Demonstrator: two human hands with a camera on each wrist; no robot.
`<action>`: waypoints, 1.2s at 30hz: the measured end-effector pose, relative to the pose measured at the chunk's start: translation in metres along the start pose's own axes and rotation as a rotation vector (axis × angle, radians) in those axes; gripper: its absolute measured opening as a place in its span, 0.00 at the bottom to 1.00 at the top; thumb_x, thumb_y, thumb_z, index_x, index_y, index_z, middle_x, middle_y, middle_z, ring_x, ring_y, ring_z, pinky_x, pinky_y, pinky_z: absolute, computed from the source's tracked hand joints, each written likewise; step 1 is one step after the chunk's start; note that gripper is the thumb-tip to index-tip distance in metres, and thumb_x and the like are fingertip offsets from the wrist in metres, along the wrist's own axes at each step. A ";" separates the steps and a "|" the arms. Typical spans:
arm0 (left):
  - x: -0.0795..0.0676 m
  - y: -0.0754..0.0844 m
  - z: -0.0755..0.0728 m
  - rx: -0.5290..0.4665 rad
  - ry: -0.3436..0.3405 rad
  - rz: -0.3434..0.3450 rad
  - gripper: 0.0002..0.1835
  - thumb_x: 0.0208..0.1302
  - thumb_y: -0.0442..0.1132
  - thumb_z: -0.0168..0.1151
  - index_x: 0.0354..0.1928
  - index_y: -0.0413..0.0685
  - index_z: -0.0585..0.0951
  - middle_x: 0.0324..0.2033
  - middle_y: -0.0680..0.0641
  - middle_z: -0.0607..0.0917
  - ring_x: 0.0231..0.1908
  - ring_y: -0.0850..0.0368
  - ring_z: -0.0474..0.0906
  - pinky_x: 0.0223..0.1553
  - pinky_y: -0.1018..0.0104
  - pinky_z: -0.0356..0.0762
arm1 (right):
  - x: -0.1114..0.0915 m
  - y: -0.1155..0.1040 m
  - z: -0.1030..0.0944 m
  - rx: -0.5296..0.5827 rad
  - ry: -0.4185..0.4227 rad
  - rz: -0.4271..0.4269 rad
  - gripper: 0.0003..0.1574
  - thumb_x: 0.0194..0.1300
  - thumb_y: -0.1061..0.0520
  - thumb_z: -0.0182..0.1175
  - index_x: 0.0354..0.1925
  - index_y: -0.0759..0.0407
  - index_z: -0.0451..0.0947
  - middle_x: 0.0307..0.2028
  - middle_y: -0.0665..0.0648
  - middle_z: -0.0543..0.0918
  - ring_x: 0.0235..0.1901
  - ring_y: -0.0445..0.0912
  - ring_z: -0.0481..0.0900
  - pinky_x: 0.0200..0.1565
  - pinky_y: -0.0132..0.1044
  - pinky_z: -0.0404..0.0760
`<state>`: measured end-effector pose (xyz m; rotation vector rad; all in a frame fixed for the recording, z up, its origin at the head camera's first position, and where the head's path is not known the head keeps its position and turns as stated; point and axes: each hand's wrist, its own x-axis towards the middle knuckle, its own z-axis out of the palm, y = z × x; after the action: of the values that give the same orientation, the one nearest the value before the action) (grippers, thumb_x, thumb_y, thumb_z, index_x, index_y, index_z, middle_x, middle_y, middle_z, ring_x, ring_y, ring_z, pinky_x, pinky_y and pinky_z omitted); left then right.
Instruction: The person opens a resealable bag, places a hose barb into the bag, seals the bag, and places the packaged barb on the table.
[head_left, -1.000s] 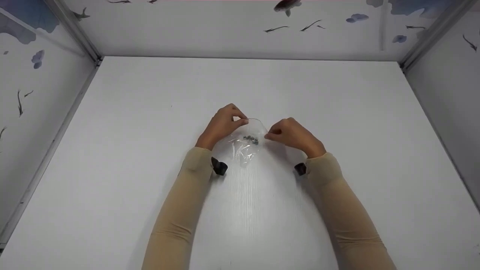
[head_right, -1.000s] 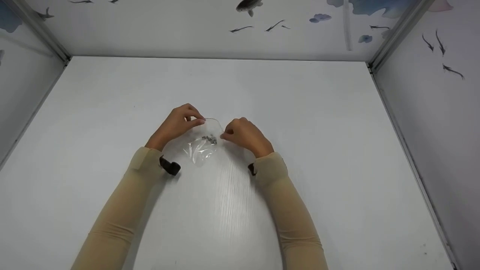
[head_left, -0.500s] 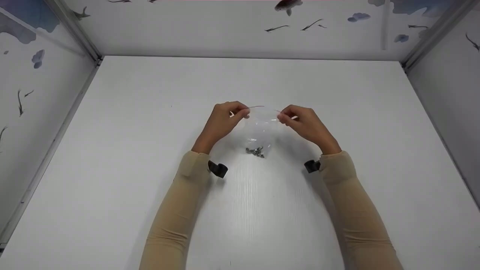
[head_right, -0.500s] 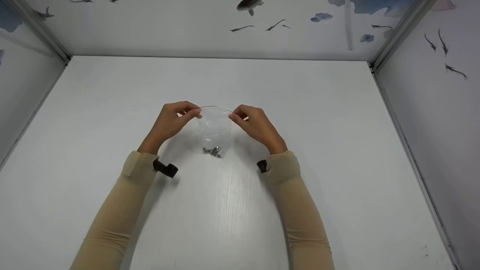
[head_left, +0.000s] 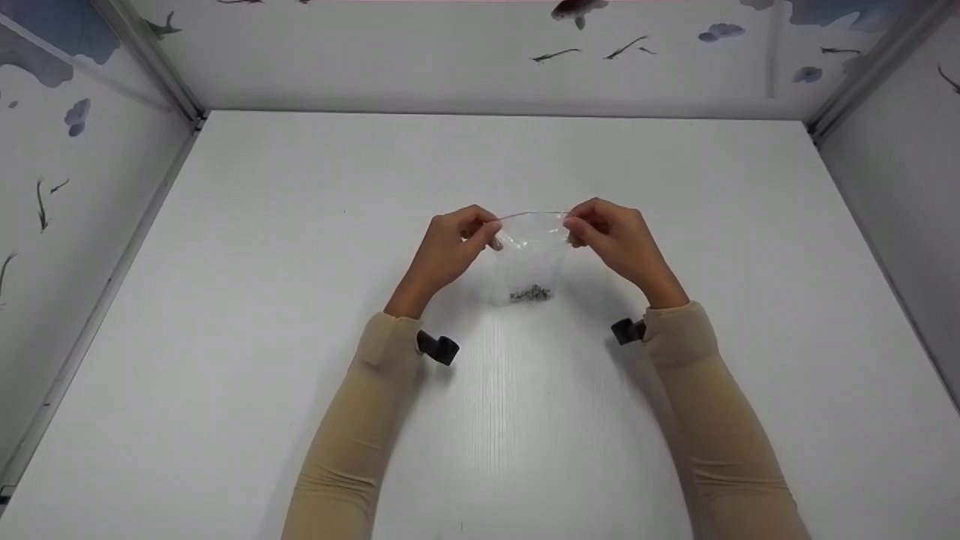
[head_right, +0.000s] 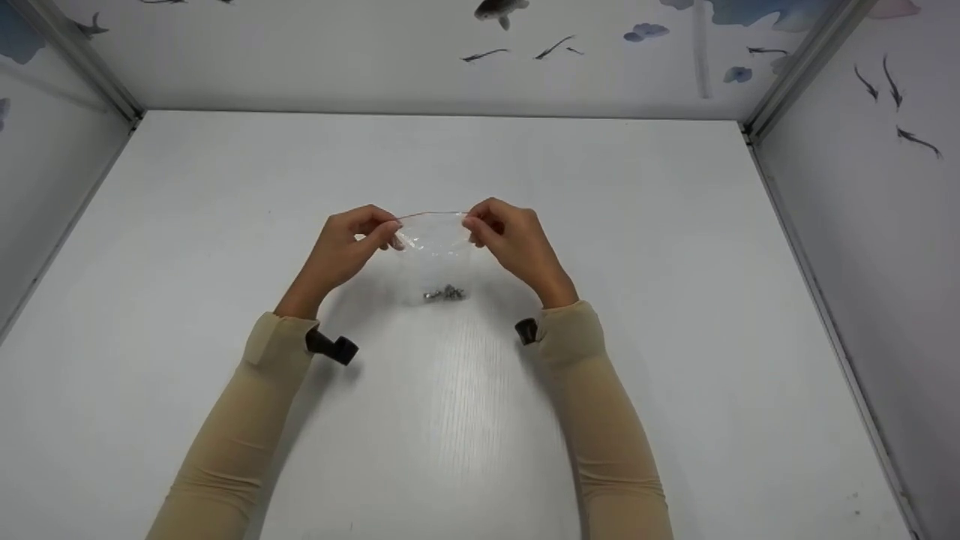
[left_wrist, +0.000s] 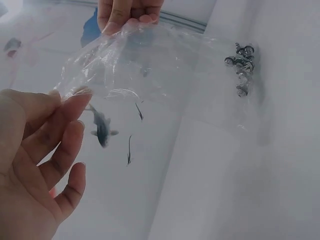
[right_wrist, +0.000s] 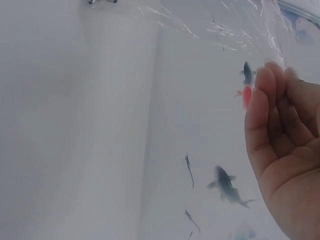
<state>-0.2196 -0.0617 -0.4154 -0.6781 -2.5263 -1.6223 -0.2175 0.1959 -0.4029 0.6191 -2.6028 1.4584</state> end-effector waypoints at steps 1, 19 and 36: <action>0.000 0.000 0.000 0.005 0.002 -0.004 0.10 0.69 0.42 0.57 0.41 0.44 0.83 0.31 0.48 0.87 0.33 0.59 0.80 0.38 0.67 0.72 | 0.000 0.000 0.000 -0.009 0.005 -0.008 0.11 0.66 0.59 0.60 0.41 0.67 0.80 0.32 0.62 0.84 0.30 0.39 0.79 0.37 0.23 0.78; 0.008 0.005 -0.001 0.094 0.083 -0.079 0.08 0.64 0.41 0.63 0.38 0.43 0.83 0.35 0.47 0.86 0.38 0.56 0.80 0.48 0.59 0.75 | 0.004 0.009 0.000 -0.034 0.048 0.012 0.14 0.67 0.52 0.60 0.41 0.64 0.82 0.34 0.58 0.85 0.33 0.39 0.79 0.38 0.23 0.76; 0.008 0.009 0.003 0.081 0.003 -0.023 0.06 0.67 0.37 0.58 0.39 0.42 0.81 0.33 0.45 0.83 0.37 0.55 0.76 0.46 0.57 0.74 | 0.002 0.007 -0.003 -0.030 0.003 -0.014 0.13 0.67 0.54 0.60 0.39 0.63 0.82 0.35 0.58 0.84 0.33 0.40 0.77 0.39 0.24 0.75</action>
<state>-0.2227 -0.0529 -0.4070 -0.6413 -2.5905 -1.5175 -0.2227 0.2010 -0.4064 0.6297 -2.6075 1.4125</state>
